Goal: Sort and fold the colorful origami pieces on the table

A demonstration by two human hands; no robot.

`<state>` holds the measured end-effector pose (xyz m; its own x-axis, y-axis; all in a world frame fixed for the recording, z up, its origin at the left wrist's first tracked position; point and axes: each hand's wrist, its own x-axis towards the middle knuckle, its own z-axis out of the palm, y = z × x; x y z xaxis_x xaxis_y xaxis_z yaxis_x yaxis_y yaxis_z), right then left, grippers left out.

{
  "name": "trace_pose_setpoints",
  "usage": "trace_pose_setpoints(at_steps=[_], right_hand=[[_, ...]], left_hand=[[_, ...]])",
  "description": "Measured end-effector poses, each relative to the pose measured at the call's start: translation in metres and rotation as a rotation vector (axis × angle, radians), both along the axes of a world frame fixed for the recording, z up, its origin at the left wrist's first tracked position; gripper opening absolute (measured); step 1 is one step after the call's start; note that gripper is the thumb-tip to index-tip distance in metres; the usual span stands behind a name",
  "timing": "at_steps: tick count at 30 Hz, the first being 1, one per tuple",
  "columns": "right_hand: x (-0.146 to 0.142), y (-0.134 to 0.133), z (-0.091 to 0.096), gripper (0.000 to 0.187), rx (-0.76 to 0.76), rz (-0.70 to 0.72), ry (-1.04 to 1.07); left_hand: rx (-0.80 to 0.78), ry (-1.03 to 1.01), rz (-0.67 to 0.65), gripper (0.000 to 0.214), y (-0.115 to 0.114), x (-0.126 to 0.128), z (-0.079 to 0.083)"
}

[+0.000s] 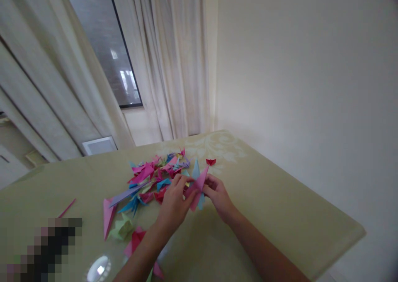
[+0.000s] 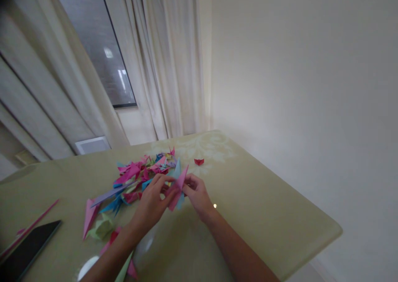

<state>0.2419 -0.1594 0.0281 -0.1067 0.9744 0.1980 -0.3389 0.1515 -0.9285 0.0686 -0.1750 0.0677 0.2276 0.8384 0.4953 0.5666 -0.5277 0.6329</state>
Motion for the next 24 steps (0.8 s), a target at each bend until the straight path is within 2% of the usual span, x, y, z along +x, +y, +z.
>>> trace_pose_setpoints(at_steps=[4, 9, 18, 24], right_hand=[[-0.002, -0.004, 0.007, 0.031, 0.104, -0.006, -0.025], [-0.002, -0.006, 0.011, 0.041, 0.131, -0.084, -0.109], [-0.001, -0.012, 0.008, 0.046, 0.235, -0.128, -0.176], [0.000, -0.010, 0.006, 0.034, 0.229, -0.179, -0.283]], left_hand=[[-0.158, -0.231, 0.016, 0.037, 0.005, 0.000, 0.001], [-0.268, -0.370, -0.093, 0.025, 0.007, 0.001, 0.006], [-0.341, -0.437, -0.108, 0.029, 0.011, -0.001, -0.001], [-0.395, -0.421, -0.146, 0.028, 0.009, 0.000, 0.003]])
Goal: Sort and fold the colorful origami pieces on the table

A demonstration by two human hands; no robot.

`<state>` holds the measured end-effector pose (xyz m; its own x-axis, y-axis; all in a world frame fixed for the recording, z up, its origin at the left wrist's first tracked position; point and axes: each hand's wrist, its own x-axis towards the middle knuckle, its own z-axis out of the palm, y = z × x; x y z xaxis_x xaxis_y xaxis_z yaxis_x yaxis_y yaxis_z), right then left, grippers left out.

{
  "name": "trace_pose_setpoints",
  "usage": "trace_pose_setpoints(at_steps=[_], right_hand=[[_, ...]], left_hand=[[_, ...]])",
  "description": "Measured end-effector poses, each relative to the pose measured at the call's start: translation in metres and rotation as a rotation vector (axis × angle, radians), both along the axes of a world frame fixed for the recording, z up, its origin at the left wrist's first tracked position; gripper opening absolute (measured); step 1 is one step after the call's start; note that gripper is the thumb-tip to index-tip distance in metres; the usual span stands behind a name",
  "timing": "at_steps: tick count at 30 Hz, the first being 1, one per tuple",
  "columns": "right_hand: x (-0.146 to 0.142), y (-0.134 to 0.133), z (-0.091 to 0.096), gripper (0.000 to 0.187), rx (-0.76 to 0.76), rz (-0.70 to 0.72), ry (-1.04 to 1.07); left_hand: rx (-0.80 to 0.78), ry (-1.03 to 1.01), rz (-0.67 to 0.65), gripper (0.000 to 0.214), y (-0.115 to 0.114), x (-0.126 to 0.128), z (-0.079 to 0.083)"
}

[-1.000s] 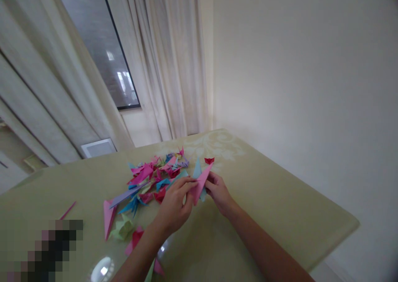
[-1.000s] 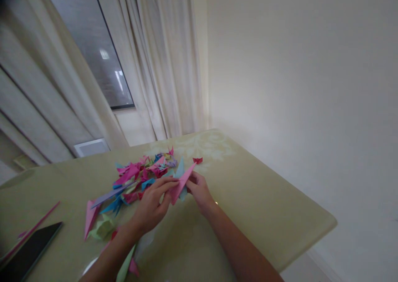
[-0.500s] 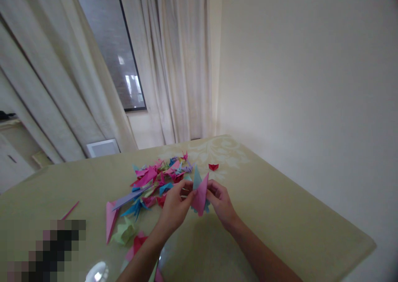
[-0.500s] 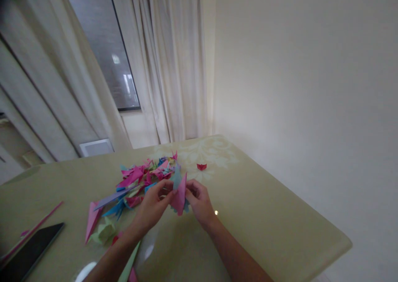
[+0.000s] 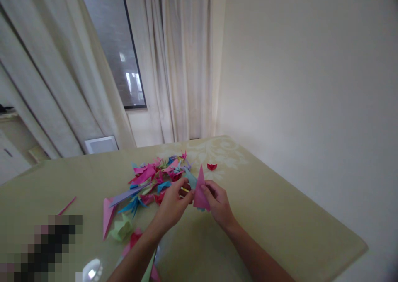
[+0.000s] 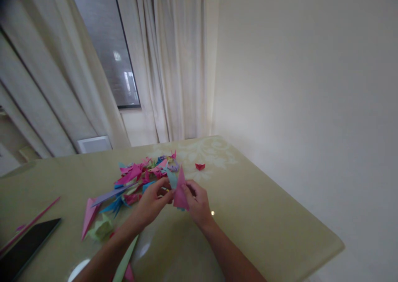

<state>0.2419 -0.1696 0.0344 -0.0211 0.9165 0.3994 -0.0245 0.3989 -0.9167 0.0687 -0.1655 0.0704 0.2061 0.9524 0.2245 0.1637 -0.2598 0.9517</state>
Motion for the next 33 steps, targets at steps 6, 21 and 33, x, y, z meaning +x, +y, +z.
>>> trace_pose_setpoints(at_steps=[6, 21, 33], right_hand=[[-0.001, -0.005, 0.006, 0.030, 0.106, -0.001, -0.189], [0.001, -0.006, 0.006, 0.032, 0.026, 0.134, -0.179], [-0.001, 0.018, -0.006, 0.049, -0.211, 0.152, 0.211]], left_hand=[[0.029, -0.094, -0.036, 0.036, 0.004, -0.006, 0.006], [0.301, 0.210, -0.145, 0.026, -0.006, -0.040, 0.043], [0.248, 0.104, 0.095, 0.020, -0.007, -0.037, 0.052]])
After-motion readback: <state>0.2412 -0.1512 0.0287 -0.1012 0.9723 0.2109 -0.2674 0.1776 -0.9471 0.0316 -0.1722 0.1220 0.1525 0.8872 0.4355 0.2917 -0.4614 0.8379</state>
